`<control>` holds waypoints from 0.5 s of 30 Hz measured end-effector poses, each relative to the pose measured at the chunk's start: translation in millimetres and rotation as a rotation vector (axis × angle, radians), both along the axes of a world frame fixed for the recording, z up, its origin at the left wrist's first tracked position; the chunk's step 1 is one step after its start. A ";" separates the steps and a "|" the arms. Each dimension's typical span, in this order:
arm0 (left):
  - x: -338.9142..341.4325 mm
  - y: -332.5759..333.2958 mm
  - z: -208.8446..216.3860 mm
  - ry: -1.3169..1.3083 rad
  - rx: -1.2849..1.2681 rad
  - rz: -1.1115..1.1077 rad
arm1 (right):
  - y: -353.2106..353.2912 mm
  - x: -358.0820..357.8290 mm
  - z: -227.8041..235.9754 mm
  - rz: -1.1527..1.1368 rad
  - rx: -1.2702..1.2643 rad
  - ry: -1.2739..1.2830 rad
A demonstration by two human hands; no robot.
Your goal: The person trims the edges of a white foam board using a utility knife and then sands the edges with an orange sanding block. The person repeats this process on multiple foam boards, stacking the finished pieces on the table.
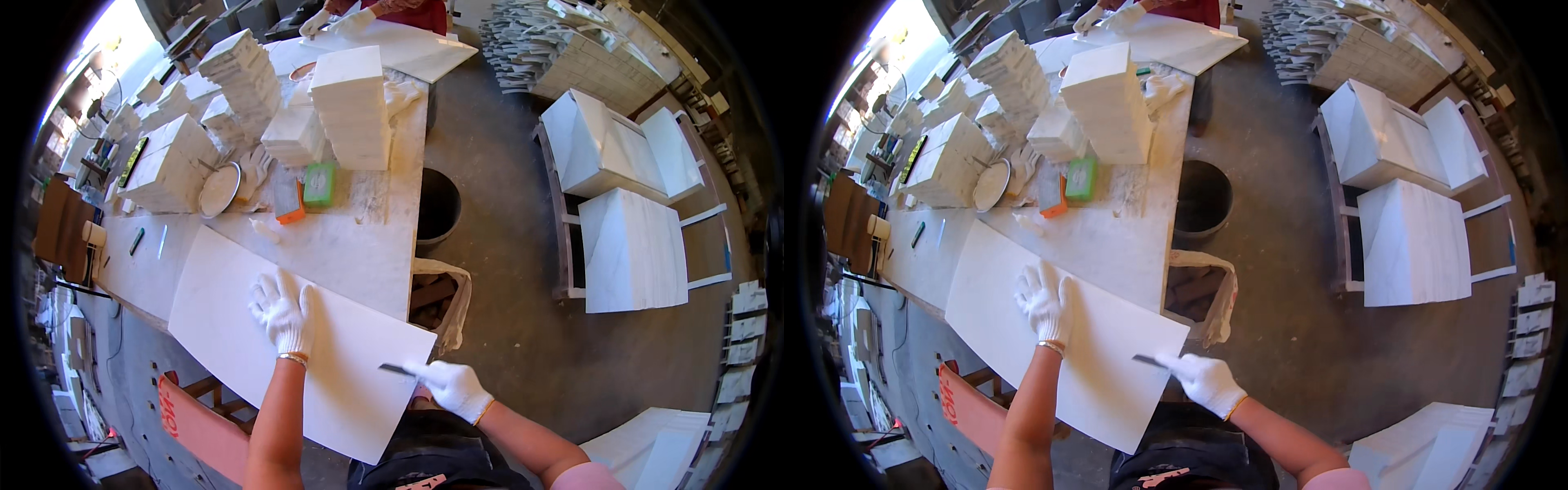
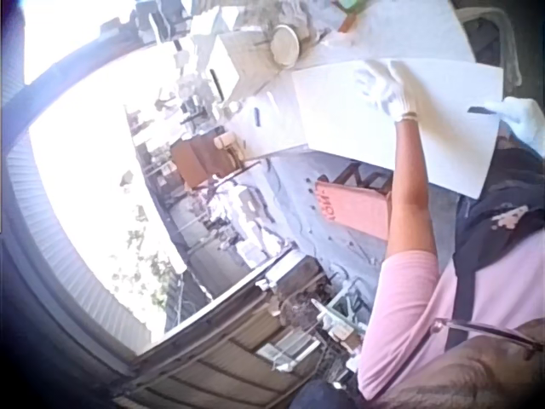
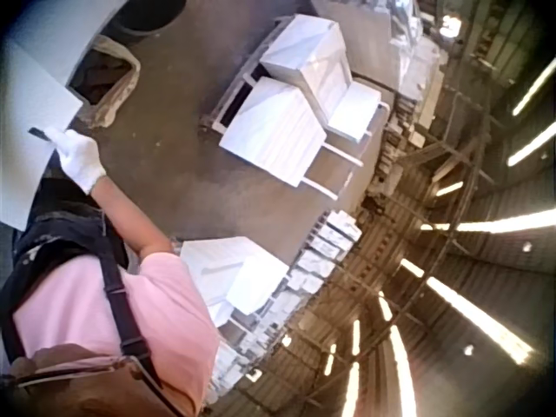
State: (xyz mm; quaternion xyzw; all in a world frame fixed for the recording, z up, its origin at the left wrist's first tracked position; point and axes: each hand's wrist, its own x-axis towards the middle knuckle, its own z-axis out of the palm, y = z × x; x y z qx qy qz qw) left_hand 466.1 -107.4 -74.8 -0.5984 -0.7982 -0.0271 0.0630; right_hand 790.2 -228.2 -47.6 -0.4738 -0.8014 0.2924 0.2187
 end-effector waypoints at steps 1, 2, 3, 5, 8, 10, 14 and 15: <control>-0.3 -3.7 -2.5 0.005 -0.007 -0.004 | 8.1 6.7 0.3 -0.034 0.032 -0.036; -1.2 -5.3 -2.9 0.002 0.004 -0.002 | 17.4 10.5 0.4 -0.066 0.063 -0.072; 0.1 -4.5 -3.3 -0.005 0.015 0.000 | 31.0 13.7 1.8 -0.116 0.093 -0.029; 0.8 -3.4 -3.3 -0.005 0.031 0.000 | 38.7 16.0 -1.7 -0.174 0.120 -0.005; 0.0 -5.1 -3.7 0.004 0.026 0.004 | 27.2 4.9 0.9 -0.077 0.037 -0.133; 2.0 0.2 -0.2 -0.022 0.036 -0.018 | 9.1 -13.5 2.8 -0.092 0.043 0.054; 2.0 0.9 2.4 -0.023 0.020 -0.007 | -19.1 -16.7 18.0 0.147 -0.149 -0.078; 4.2 1.2 4.6 -0.034 0.024 -0.006 | -28.1 -11.1 13.4 0.151 -0.226 0.089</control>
